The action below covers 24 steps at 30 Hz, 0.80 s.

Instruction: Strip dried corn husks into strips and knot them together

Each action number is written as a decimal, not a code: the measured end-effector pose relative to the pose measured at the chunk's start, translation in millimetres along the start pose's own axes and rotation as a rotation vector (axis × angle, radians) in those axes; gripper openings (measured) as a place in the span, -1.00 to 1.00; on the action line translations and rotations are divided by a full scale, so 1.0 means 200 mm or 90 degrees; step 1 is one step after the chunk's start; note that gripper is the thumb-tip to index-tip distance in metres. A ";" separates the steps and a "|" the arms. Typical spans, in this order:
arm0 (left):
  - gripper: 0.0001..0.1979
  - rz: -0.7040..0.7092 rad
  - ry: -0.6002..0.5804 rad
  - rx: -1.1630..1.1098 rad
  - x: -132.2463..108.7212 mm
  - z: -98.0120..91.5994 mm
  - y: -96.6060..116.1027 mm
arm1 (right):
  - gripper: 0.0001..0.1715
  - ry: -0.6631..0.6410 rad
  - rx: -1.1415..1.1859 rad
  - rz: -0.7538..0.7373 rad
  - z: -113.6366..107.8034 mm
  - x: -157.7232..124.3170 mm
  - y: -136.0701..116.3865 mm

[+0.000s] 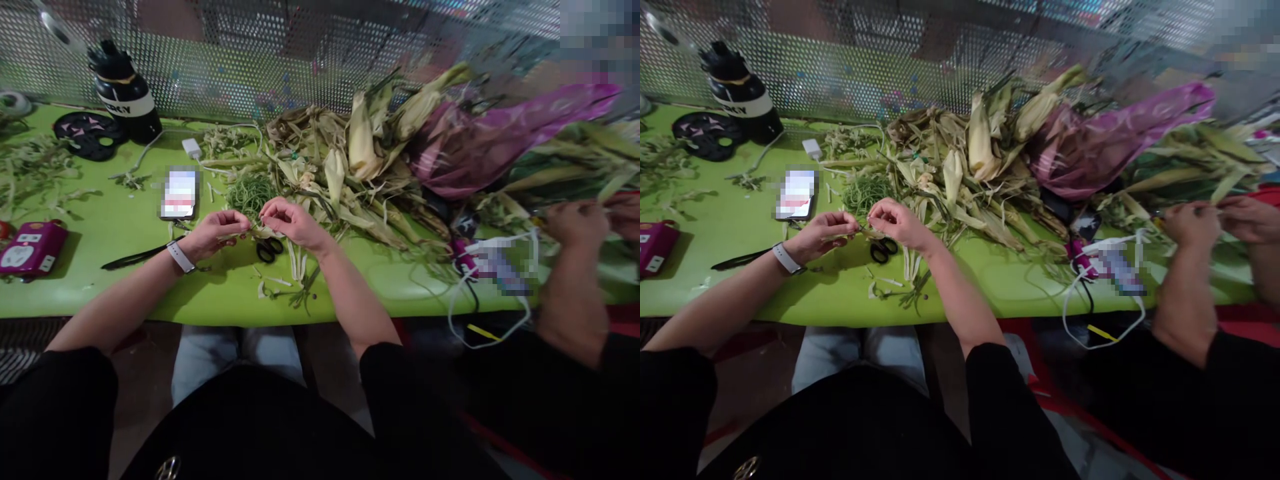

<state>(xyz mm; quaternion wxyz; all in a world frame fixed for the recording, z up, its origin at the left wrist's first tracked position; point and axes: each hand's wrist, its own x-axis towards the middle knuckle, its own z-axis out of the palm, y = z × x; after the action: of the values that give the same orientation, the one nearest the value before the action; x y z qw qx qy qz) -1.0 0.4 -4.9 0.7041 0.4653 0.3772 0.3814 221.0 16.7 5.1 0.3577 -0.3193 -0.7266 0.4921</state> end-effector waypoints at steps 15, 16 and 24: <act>-0.72 0.152 -0.069 0.235 -0.01 0.02 0.00 | -0.70 -0.050 -0.201 -0.042 0.02 -0.02 -0.04; -0.72 0.157 -0.069 0.228 -0.01 0.02 0.00 | -0.65 -0.078 -0.211 -0.036 0.00 -0.02 -0.04; -0.74 0.168 -0.087 0.191 0.00 -0.01 -0.01 | -0.78 -0.076 -0.248 -0.075 0.02 -0.01 -0.02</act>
<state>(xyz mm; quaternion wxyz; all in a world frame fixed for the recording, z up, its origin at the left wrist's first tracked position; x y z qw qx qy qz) -2.0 0.0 -7.3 0.5946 0.6351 0.3172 0.3774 218.4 11.2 8.3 0.2740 -0.3095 -0.8454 0.3383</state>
